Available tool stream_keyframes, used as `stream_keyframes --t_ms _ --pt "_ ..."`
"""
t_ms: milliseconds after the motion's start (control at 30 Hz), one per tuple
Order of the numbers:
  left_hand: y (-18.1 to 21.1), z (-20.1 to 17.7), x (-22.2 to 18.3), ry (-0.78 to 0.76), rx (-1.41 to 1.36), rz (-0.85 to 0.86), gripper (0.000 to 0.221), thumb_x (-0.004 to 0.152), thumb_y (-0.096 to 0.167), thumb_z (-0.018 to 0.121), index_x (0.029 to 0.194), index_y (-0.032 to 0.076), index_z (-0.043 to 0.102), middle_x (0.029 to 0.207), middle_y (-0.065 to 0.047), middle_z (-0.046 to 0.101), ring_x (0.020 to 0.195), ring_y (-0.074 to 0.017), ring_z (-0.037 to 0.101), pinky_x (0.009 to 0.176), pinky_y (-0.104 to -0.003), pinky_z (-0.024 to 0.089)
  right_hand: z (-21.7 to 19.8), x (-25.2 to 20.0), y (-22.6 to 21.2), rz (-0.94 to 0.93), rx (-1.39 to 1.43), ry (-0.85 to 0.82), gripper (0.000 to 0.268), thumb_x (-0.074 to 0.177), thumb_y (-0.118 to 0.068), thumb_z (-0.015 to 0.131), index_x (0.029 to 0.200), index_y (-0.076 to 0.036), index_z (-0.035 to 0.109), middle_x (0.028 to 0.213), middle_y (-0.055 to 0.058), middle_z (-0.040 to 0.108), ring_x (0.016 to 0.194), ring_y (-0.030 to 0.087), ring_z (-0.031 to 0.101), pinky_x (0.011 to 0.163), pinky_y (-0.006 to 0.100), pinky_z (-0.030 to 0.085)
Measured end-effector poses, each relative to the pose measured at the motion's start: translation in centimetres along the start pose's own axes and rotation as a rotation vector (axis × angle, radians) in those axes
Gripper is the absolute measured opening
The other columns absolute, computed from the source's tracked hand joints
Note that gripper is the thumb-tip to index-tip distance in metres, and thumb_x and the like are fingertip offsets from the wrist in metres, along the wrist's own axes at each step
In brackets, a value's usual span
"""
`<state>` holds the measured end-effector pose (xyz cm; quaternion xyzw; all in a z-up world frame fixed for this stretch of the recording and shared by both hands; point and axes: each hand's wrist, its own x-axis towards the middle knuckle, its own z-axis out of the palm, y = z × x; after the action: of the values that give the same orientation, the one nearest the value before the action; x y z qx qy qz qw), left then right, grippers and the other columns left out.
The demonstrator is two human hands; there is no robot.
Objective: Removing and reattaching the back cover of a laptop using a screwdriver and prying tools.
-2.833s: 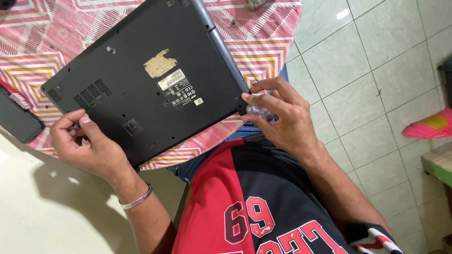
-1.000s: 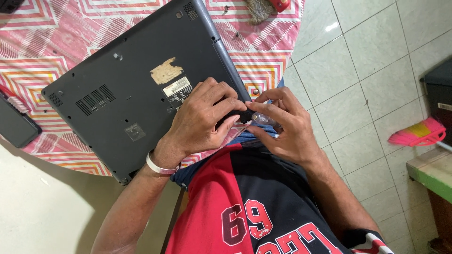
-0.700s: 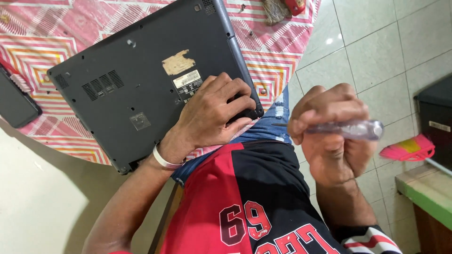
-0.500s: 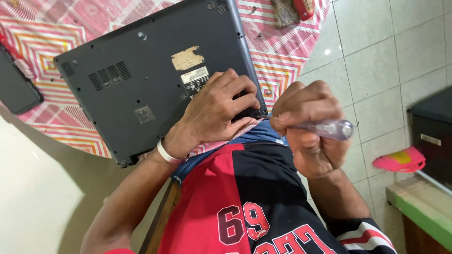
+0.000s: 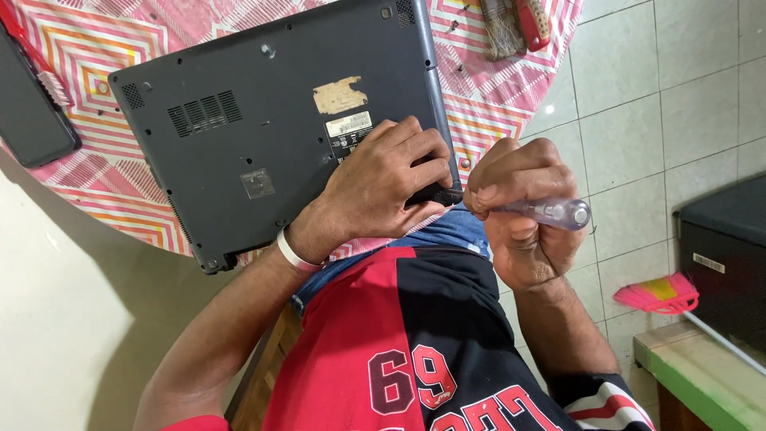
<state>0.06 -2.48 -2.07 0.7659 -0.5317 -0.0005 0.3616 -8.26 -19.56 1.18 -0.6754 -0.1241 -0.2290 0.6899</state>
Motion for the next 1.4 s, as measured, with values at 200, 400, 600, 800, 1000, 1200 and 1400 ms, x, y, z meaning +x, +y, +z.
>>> stream_keyframes --t_ms 200,400,600,800,1000,1200,1400 --pt "-0.2 0.0 0.0 0.005 0.01 0.008 0.027 0.093 0.037 0.074 0.097 0.013 0.063 0.104 -0.006 0.057 0.09 -0.0267 0.052 0.075 -0.041 0.042 0.6 0.1 -0.3 -0.001 -0.008 -0.002 0.037 0.112 -0.042 0.051 0.101 -0.007 0.056 0.092 0.009 0.049 0.063 0.019 0.049 0.057 0.03 0.046" --pt "-0.4 0.3 -0.2 -0.002 0.001 0.017 0.027 0.095 0.037 0.073 0.097 0.013 0.062 0.105 -0.006 0.057 0.091 -0.0267 0.052 0.075 -0.041 0.043 0.2 -0.1 0.1 -0.019 0.007 -0.011 0.038 0.112 -0.042 0.051 0.1 -0.006 0.057 0.091 0.009 0.05 0.064 0.02 0.052 0.056 0.03 0.046" --pt "-0.4 0.1 -0.1 -0.024 -0.032 0.019 0.019 0.089 0.025 0.077 0.099 0.014 0.064 0.105 -0.005 0.058 0.092 -0.0264 0.052 0.075 -0.042 0.042 0.4 0.0 0.1 0.023 0.017 0.019 0.04 0.11 -0.045 0.055 0.099 -0.006 0.059 0.091 0.01 0.051 0.063 0.021 0.052 0.056 0.03 0.046" --pt "-0.4 -0.1 -0.1 -0.02 -0.05 0.006 0.016 0.084 0.006 0.068 0.097 0.013 0.064 0.103 -0.004 0.057 0.092 -0.0259 0.053 0.075 -0.04 0.042 0.6 0.1 -0.1 0.025 -0.015 0.006 0.039 0.111 -0.045 0.053 0.1 -0.007 0.059 0.092 0.01 0.05 0.064 0.021 0.052 0.057 0.031 0.048" --pt "-0.4 -0.2 0.0 -0.01 -0.08 0.008 0.015 0.08 0.004 0.065 0.094 0.011 0.063 0.099 -0.004 0.057 0.088 -0.0259 0.051 0.074 -0.041 0.041 1.1 0.4 -0.5 0.079 -0.097 0.006 0.043 0.109 -0.045 0.055 0.102 -0.004 0.06 0.097 0.008 0.049 0.063 0.02 0.054 0.06 0.033 0.047" --pt "-0.4 -0.2 -0.2 -0.011 -0.094 -0.011 0.015 0.083 0.004 0.065 0.095 0.013 0.065 0.098 -0.005 0.058 0.089 -0.0257 0.052 0.072 -0.04 0.04 1.2 1.4 -0.5 0.021 -0.24 0.105 0.03 0.106 -0.032 0.063 0.102 -0.003 0.06 0.099 0.012 0.05 0.062 0.02 0.059 0.056 0.031 0.056" --pt "-0.7 0.4 -0.5 -0.006 -0.066 0.002 0.006 0.092 0.011 0.066 0.098 0.013 0.065 0.103 -0.007 0.06 0.093 -0.0263 0.054 0.075 -0.041 0.044 -0.4 0.5 -0.7 0.013 -0.523 0.182 0.038 0.099 -0.039 0.07 0.096 -0.002 0.062 0.091 0.011 0.059 0.088 0.024 0.058 0.08 0.037 0.051"
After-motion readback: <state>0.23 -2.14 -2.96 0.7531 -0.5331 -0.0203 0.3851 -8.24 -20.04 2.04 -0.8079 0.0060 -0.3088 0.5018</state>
